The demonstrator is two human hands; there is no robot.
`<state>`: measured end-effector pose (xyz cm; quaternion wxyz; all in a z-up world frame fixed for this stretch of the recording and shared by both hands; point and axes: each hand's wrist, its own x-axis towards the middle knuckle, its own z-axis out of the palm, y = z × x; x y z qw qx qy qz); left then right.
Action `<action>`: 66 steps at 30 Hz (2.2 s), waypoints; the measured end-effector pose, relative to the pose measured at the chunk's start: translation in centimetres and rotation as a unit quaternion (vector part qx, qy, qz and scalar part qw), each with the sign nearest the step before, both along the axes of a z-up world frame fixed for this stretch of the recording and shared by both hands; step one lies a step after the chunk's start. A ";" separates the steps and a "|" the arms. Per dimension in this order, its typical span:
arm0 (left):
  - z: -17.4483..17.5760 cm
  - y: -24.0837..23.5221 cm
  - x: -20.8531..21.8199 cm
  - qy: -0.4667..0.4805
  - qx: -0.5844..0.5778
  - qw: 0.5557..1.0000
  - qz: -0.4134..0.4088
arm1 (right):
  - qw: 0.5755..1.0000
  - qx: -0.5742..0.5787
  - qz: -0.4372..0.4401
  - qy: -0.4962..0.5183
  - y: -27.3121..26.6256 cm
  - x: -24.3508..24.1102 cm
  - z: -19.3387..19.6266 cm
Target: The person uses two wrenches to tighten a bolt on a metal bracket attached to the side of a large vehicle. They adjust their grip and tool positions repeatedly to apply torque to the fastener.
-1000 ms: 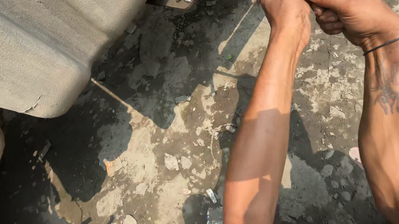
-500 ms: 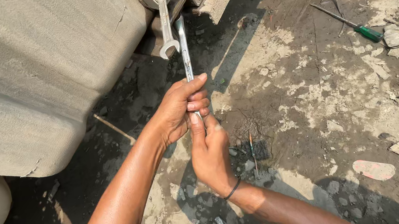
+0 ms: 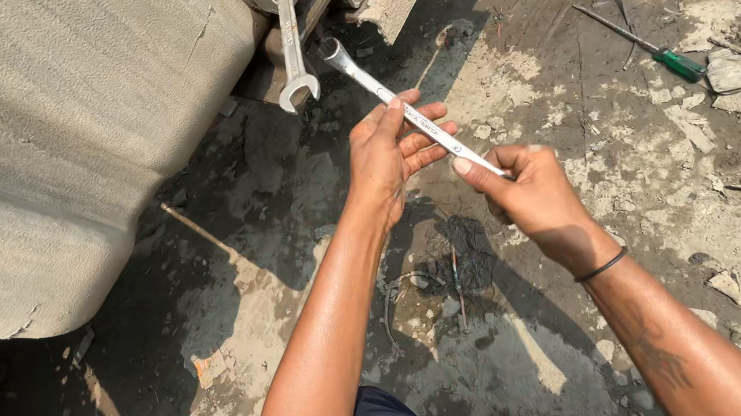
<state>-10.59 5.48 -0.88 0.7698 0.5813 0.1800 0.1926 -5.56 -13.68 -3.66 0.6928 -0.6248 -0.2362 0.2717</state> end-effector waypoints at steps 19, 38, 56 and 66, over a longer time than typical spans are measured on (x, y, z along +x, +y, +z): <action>1.1 -1.1 4.4 -0.241 -0.058 0.968 -0.032 | 0.980 -0.062 0.112 -0.155 -0.4 13.8 5.1; 1.2 -6.2 4.8 -0.189 -0.173 0.967 -0.006 | 0.994 0.012 -0.017 -0.104 -0.5 -1.1 6.4; 2.3 2.6 -5.6 0.054 -0.007 0.998 0.010 | 0.966 0.140 0.017 0.216 8.4 -14.2 1.3; -0.3 0.2 0.2 -0.037 0.000 0.999 -0.014 | 0.992 0.044 0.017 0.113 1.0 3.3 -1.8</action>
